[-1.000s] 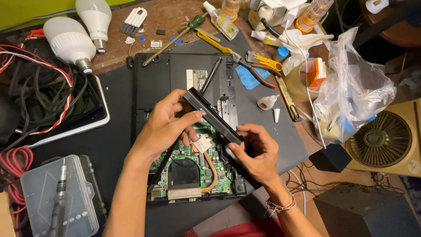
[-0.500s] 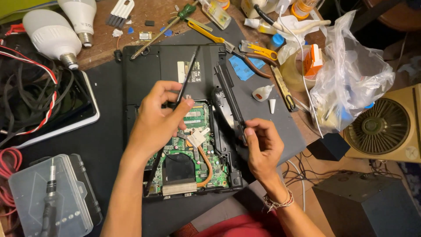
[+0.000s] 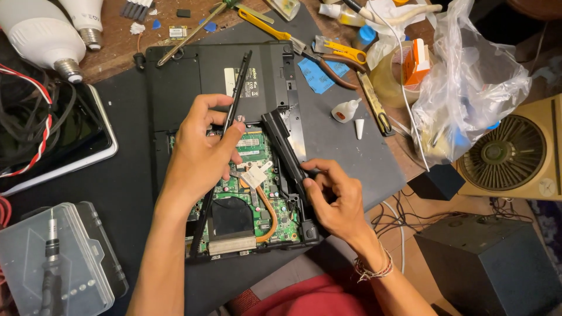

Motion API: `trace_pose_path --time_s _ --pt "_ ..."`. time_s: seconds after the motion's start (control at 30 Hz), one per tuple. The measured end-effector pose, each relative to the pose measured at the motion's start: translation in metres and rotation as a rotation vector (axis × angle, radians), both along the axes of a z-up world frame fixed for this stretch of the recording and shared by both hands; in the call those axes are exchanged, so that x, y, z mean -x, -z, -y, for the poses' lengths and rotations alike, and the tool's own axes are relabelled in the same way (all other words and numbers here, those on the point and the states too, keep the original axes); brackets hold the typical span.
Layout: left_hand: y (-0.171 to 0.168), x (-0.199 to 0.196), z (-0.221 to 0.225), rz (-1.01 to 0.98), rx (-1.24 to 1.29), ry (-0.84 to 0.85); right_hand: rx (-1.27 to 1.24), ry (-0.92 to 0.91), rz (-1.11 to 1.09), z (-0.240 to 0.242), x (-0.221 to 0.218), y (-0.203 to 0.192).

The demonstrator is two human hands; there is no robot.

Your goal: The person is performing a repair on a laptop, specifically connecting a small internal component to the motherboard and using a screwdriver.

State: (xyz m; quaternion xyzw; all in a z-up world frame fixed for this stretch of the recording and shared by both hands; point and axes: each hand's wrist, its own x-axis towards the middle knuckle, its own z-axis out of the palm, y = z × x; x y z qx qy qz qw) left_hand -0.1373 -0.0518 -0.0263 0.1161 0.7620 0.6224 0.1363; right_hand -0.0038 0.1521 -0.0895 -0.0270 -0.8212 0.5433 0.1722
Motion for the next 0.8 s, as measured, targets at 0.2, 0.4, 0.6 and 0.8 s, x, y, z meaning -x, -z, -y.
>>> trace_pose_path --time_s 0.2,0.4,0.6,0.8 --pt "-0.001 -0.002 -0.004 0.008 0.018 0.033 0.03 0.018 -0.008 0.001 -0.004 0.003" --pt "-0.005 -0.006 -0.005 -0.014 0.033 0.07 -0.013 -0.032 -0.001 0.002 -0.001 -0.005" --pt "-0.004 -0.007 -0.008 0.015 0.041 0.082 0.016 -0.111 0.029 -0.001 0.0 -0.012" --pt "-0.006 -0.012 -0.014 0.003 0.048 0.119 0.006 -0.13 0.001 -0.002 -0.002 -0.008"
